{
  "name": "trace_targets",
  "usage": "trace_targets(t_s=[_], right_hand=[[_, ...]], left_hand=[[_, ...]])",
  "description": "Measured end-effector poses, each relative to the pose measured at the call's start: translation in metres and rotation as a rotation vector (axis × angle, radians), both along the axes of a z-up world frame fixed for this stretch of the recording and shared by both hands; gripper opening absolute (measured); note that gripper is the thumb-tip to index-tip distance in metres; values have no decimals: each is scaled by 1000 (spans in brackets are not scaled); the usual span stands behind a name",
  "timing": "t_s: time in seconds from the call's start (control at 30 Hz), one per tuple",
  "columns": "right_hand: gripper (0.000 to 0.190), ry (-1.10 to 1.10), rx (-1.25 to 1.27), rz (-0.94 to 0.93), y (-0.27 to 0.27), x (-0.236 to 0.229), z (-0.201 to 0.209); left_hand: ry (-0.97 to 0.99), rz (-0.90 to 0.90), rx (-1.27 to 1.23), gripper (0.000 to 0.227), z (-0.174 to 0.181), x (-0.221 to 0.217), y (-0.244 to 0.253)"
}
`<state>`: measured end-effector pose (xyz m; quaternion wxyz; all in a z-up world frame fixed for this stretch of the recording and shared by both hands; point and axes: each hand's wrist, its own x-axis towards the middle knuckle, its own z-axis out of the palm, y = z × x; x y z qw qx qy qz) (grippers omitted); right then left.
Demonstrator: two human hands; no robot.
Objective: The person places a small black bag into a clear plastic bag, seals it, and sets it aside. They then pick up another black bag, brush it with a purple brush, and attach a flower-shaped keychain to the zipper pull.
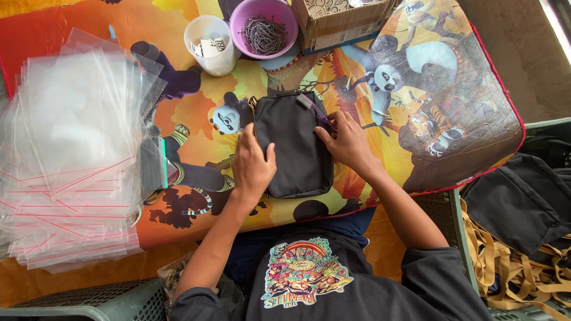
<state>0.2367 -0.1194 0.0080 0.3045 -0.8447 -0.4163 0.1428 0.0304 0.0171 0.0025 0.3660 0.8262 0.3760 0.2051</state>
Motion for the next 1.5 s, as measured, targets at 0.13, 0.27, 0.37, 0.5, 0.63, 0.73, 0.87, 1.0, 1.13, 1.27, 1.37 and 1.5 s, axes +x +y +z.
trace_targets(t_s=[0.13, 0.27, 0.37, 0.5, 0.63, 0.73, 0.87, 1.0, 1.13, 1.27, 1.37, 1.5], right_hand=[[33, -53, 59, 59, -9, -3, 31], [25, -126, -135, 167, -30, 3, 34], [17, -173, -197, 246, -43, 8, 25], [13, -364, -105, 149, -31, 39, -2], [8, -348, -6, 83, -13, 37, 10], [6, -237, 44, 117, -4, 42, 2], [12, -217, 78, 24, -6, 42, 22], [8, -301, -11, 38, -33, 20, -5], [15, -211, -162, 254, -70, 5, 5], [17, 71, -395, 342, -106, -16, 40], [16, 422, -659, 509, -120, -17, 71], [14, 422, -403, 337, -124, -8, 59]], left_hand=[[-79, -278, 553, 54, 23, 0, -16], [36, -647, 432, 54, -3, 0, -26], [137, -675, 378, 54, -13, -2, -28], [174, -672, 406, 57, -22, -1, -29], [175, -671, 399, 58, -25, -2, -29], [169, -658, 414, 58, -28, -1, -28], [139, -649, 401, 57, -30, -2, -29], [137, -645, 394, 58, -32, -3, -30], [127, -638, 401, 58, -31, 0, -29], [131, -631, 406, 58, -30, 0, -28], [128, -623, 405, 57, -31, 0, -31], [125, -632, 405, 56, -33, 0, -31]])
